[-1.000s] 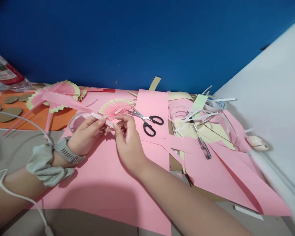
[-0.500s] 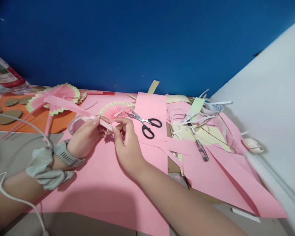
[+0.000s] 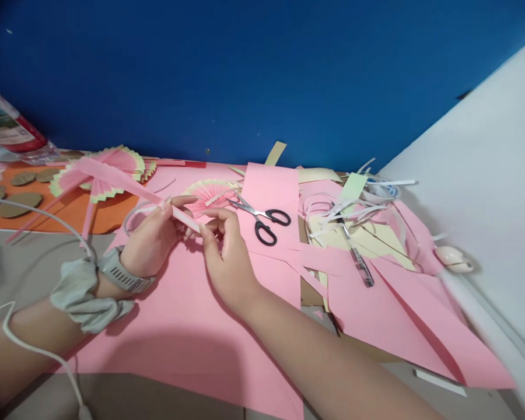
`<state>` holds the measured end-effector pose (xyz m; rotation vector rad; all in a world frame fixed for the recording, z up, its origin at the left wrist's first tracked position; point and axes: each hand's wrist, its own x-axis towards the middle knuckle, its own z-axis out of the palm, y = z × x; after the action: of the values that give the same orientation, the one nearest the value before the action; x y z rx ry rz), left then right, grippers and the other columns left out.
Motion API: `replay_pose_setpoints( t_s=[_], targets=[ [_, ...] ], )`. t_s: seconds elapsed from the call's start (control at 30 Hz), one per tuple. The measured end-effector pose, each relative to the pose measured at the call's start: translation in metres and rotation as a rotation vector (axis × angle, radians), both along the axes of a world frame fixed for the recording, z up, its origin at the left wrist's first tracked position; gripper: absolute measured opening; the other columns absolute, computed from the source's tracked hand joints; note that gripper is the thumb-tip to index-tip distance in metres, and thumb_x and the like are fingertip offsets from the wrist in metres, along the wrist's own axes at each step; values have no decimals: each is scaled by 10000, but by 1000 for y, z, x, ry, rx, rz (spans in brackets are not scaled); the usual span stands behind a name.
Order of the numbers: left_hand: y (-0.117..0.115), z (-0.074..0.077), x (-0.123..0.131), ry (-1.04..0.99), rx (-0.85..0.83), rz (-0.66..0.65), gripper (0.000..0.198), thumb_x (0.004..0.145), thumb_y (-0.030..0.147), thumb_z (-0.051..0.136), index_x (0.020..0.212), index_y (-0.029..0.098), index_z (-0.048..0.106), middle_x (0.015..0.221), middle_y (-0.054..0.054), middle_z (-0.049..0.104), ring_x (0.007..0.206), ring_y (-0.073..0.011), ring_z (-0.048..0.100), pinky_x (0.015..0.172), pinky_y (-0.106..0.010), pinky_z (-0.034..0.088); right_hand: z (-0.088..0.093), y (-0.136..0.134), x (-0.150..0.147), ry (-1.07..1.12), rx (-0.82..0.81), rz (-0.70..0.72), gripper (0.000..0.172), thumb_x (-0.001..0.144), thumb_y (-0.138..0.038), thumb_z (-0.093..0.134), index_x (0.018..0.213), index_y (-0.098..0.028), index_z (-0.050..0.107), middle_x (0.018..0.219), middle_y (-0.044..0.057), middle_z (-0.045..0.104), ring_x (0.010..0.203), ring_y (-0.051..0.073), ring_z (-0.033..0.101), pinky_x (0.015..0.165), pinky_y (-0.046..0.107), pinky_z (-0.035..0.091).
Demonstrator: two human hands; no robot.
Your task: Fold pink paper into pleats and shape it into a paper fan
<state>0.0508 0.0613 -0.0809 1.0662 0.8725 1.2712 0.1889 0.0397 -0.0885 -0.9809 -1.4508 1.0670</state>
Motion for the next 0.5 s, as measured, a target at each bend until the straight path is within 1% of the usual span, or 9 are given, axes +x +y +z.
replay_pose_setpoints(
  t_s=[0.07, 0.2, 0.3, 0.4, 0.5],
  targets=[
    [0, 1, 0, -22, -9, -8, 332, 891, 427, 440, 1006, 197, 652, 664, -10, 571, 619, -125, 496, 576, -239, 408, 1, 0, 0, 12, 10, 7, 165, 931, -221, 470, 1080, -276, 428, 826, -29, 525, 808, 117, 556, 735, 279, 442],
    [0, 1, 0, -57, -102, 18, 345, 880, 400, 429, 1003, 162, 646, 663, -25, 598, 587, -135, 499, 557, -258, 406, 1, -1, 0, 12, -8, 23, 163, 933, -223, 460, 1083, -271, 417, 834, -22, 557, 795, 127, 571, 732, 297, 453],
    [1, 2, -1, -70, -99, -6, 355, 874, 389, 417, 1003, 154, 650, 639, -20, 597, 578, -139, 506, 550, -257, 411, 1, -1, 0, 6, 2, 34, 167, 930, -221, 464, 1080, -269, 410, 813, -27, 550, 790, 130, 569, 743, 306, 451],
    [1, 2, -2, -87, -92, -30, 355, 871, 375, 403, 958, 157, 669, 591, -9, 578, 545, -130, 503, 530, -249, 418, 0, -1, 0, 0, 3, 47, 170, 928, -221, 464, 1081, -267, 408, 802, -30, 538, 789, 129, 565, 747, 307, 450],
    [2, 1, -3, -74, -122, -40, 401, 882, 392, 368, 938, 148, 681, 594, -24, 595, 560, -140, 529, 519, -251, 425, 0, 0, 1, 3, -12, 30, 161, 930, -228, 456, 1080, -266, 415, 792, -30, 538, 771, 128, 562, 731, 304, 452]
  ],
)
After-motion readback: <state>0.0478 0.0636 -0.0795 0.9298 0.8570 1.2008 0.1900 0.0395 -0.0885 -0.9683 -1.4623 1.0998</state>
